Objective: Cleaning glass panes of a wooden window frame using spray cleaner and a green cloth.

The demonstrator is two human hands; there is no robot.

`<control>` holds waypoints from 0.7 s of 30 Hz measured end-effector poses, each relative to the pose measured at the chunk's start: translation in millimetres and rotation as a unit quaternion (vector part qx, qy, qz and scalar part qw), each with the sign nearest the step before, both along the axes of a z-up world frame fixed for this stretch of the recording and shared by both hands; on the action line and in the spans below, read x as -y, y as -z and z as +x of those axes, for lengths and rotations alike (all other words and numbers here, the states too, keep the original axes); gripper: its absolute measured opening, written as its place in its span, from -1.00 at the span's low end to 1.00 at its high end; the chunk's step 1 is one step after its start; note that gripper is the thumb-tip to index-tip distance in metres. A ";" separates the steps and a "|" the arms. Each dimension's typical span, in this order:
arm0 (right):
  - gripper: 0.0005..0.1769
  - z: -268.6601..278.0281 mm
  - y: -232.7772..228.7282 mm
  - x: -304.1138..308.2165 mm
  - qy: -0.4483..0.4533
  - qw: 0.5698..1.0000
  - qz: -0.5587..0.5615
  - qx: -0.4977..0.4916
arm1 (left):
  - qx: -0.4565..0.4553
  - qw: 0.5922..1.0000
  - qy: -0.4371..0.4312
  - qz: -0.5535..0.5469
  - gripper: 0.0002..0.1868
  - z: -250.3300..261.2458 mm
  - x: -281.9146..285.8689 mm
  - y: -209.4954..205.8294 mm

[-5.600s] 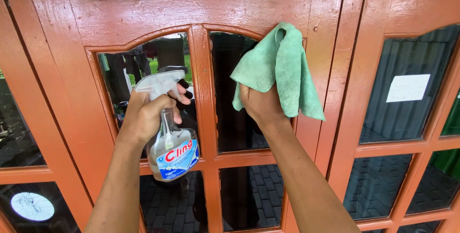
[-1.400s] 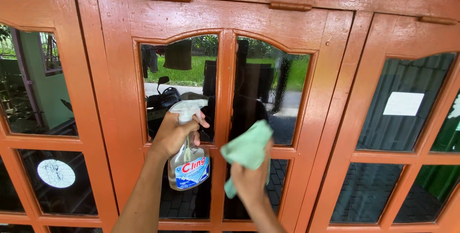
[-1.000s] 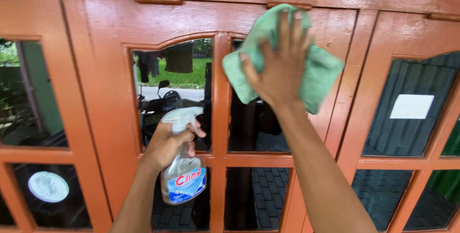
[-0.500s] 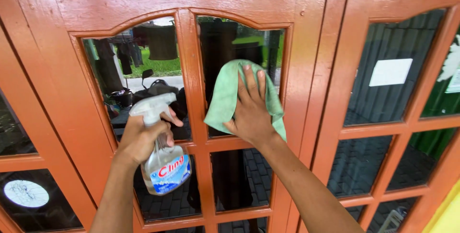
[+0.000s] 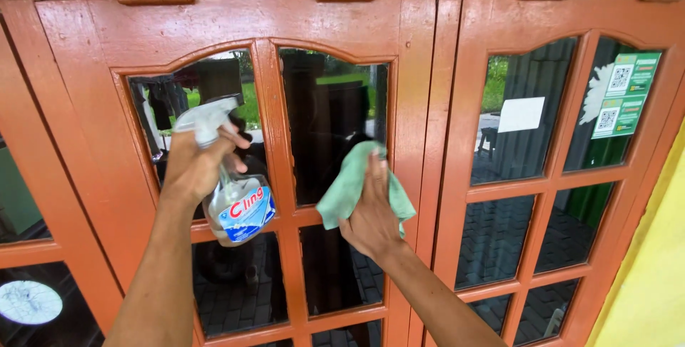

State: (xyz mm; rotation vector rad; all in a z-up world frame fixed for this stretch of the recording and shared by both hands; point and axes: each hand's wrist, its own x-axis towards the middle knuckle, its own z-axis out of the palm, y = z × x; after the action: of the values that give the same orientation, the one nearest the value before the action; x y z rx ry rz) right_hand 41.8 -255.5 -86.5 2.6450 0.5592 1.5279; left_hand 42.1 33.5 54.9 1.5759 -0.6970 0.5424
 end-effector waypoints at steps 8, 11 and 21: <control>0.09 13.7 -145.7 5.1 -0.032 0.978 0.091 0.185 | -0.037 0.998 -0.050 -0.006 -0.83 11.3 -4.6 -1.1; -0.06 28.3 -174.9 -9.0 -0.057 0.972 0.089 0.209 | -0.064 0.996 -0.063 -0.006 -0.85 15.8 -5.9 0.2; -0.15 60.4 -125.8 -19.1 0.005 0.941 0.185 0.283 | -0.056 0.998 -0.023 0.009 -0.88 29.1 -10.4 5.8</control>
State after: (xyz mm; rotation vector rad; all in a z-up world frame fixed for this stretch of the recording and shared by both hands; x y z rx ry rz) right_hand 102.3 -236.4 39.2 2.2182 0.2298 2.4532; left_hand 71.1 44.0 49.1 1.6284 -0.5839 0.4783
